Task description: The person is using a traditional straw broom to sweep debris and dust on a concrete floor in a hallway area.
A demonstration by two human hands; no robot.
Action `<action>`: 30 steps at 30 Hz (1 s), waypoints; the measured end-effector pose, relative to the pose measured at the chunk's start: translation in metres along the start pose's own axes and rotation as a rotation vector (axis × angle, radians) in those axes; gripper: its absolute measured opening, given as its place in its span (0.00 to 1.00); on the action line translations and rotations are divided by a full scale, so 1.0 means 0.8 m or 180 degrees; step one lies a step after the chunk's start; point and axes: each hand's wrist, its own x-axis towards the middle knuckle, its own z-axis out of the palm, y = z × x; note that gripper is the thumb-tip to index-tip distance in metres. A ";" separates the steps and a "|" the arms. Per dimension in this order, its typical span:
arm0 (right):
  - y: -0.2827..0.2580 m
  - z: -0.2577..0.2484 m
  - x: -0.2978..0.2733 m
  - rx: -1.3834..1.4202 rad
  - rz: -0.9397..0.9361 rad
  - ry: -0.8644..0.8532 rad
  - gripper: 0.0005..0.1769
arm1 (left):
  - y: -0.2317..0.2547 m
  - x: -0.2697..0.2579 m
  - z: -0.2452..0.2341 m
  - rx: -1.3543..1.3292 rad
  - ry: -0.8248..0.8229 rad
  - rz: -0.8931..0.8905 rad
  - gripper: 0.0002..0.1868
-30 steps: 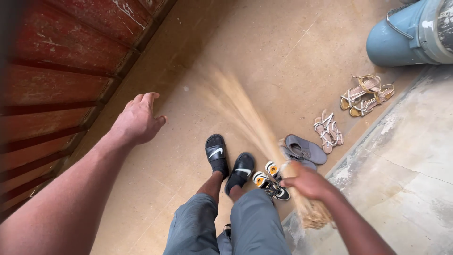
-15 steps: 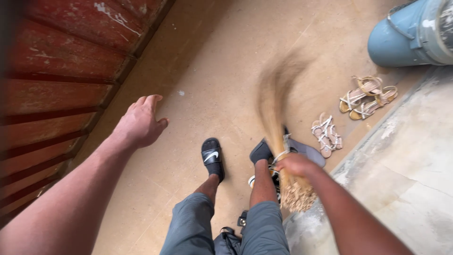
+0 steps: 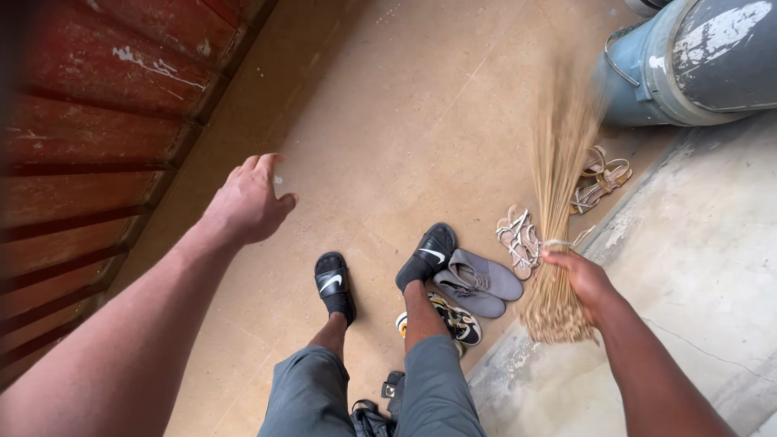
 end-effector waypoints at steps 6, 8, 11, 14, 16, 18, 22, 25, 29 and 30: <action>0.027 0.052 0.147 -0.3711 -0.0461 -0.0582 0.27 | 0.073 0.010 -0.007 0.0108 -0.0152 -0.0045 0.42; 0.006 0.086 0.090 -0.3654 -0.0295 -0.0807 0.31 | 0.083 0.018 -0.008 0.0171 -0.0180 -0.0090 0.43; 0.004 0.077 0.042 -0.3359 -0.0242 -0.1045 0.44 | 0.103 0.032 -0.012 0.0210 -0.0168 -0.0033 0.42; -0.020 0.026 -0.009 -0.2926 -0.0129 -0.0828 0.61 | 0.122 0.047 -0.015 0.0182 -0.0142 0.0032 0.42; -0.037 -0.012 -0.020 -0.2708 0.0076 -0.0594 0.69 | 0.125 0.056 -0.020 0.0192 -0.0144 0.0005 0.42; -0.035 -0.060 -0.007 -0.2412 -0.0048 -0.0103 0.67 | 0.129 0.059 -0.019 0.0199 -0.0212 -0.0030 0.42; -0.040 -0.077 0.094 -0.0833 0.0300 0.0306 0.54 | 0.144 0.058 -0.031 0.0253 -0.0207 -0.0077 0.41; -0.034 -0.026 0.139 -0.1457 0.0370 -0.0090 0.43 | 0.146 0.052 -0.043 0.0189 -0.0176 -0.0107 0.41; -0.023 0.039 0.130 -0.3676 -0.0311 -0.0639 0.47 | 0.140 0.054 -0.053 0.0140 -0.0091 -0.0101 0.42; -0.025 0.051 0.113 -0.3812 -0.0412 -0.0745 0.53 | 0.136 0.055 -0.055 0.0150 -0.0096 -0.0088 0.42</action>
